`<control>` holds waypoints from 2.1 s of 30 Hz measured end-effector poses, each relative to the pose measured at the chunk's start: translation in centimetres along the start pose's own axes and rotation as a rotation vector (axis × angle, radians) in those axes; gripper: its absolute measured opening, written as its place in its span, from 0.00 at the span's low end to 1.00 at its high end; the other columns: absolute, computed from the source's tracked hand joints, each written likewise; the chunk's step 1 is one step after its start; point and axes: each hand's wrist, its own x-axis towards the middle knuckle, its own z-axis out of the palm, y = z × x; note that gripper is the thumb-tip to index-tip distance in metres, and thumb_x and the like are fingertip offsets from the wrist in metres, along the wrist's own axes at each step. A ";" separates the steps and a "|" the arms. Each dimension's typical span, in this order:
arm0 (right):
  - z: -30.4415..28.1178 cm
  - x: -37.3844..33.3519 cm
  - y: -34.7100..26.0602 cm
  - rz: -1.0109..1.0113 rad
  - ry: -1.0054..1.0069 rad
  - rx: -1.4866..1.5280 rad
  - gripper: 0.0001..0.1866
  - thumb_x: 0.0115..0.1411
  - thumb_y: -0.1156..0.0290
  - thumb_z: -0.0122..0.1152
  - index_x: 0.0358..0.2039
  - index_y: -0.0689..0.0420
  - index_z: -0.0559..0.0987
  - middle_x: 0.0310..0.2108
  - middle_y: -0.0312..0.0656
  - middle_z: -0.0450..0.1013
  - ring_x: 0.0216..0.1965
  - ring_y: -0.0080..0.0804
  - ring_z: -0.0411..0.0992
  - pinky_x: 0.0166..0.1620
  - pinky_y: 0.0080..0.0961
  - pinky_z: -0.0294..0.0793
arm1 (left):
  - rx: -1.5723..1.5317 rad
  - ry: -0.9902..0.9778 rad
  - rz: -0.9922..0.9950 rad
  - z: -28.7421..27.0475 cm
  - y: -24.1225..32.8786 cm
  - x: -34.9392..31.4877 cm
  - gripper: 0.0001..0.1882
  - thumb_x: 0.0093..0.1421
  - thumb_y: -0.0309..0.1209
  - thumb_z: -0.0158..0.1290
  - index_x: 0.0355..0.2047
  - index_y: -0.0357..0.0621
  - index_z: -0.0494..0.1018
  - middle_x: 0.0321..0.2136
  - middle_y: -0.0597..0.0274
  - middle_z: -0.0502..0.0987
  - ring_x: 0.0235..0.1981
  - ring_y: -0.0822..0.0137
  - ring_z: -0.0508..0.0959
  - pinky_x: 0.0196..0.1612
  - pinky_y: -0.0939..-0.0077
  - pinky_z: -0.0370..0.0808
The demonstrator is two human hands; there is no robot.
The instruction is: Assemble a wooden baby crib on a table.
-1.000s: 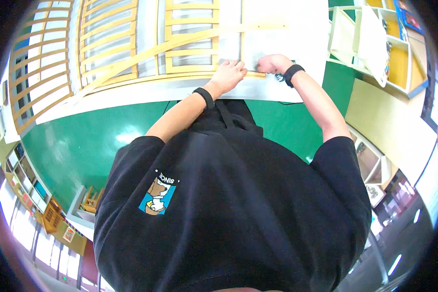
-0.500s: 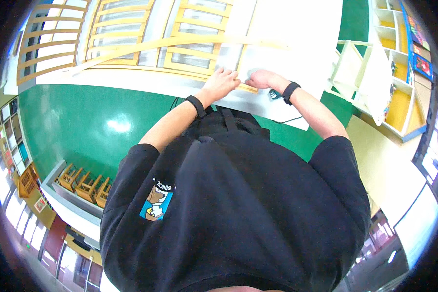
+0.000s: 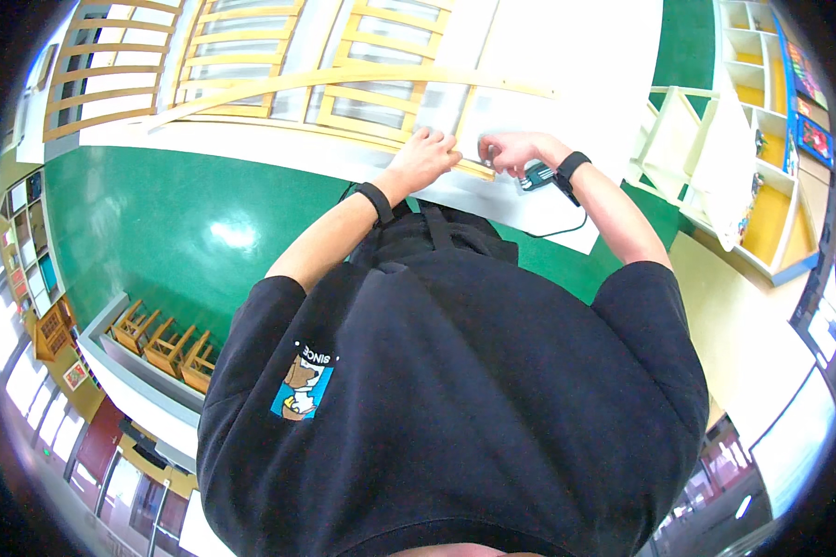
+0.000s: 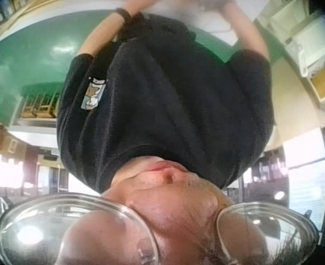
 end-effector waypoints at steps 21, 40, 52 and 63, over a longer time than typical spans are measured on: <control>0.4 -1.0 0.1 0.171 -0.026 0.410 0.30 0.65 0.49 0.45 0.41 0.70 0.75 0.31 0.54 0.77 0.29 0.42 0.79 0.33 0.31 0.81 | -0.038 -0.037 -0.016 0.4 -0.1 -0.4 0.14 0.52 0.37 0.58 0.40 0.55 0.76 0.35 0.64 0.72 0.43 0.63 0.72 0.47 0.63 0.67; 2.5 2.3 -1.2 0.033 0.493 -0.384 0.22 0.54 0.51 0.58 0.21 0.60 0.82 0.18 0.51 0.74 0.22 0.44 0.74 0.30 0.38 0.73 | -0.016 -0.050 0.008 0.0 -0.3 0.0 0.12 0.53 0.36 0.57 0.38 0.54 0.74 0.34 0.65 0.72 0.40 0.64 0.74 0.44 0.64 0.67; 0.7 3.5 -0.8 0.104 0.286 -0.277 0.18 0.50 0.56 0.59 0.19 0.58 0.83 0.18 0.45 0.76 0.21 0.37 0.75 0.32 0.34 0.75 | 0.000 -0.027 0.074 -0.5 -0.1 -0.4 0.07 0.55 0.36 0.55 0.34 0.53 0.73 0.31 0.65 0.70 0.37 0.64 0.74 0.42 0.66 0.66; 1.5 2.5 0.9 0.024 0.604 -0.455 0.18 0.52 0.56 0.58 0.22 0.59 0.82 0.23 0.53 0.75 0.28 0.50 0.75 0.33 0.41 0.75 | -0.011 -0.033 0.098 0.4 -0.6 -0.6 0.07 0.55 0.36 0.54 0.35 0.53 0.74 0.30 0.66 0.71 0.37 0.65 0.74 0.41 0.67 0.67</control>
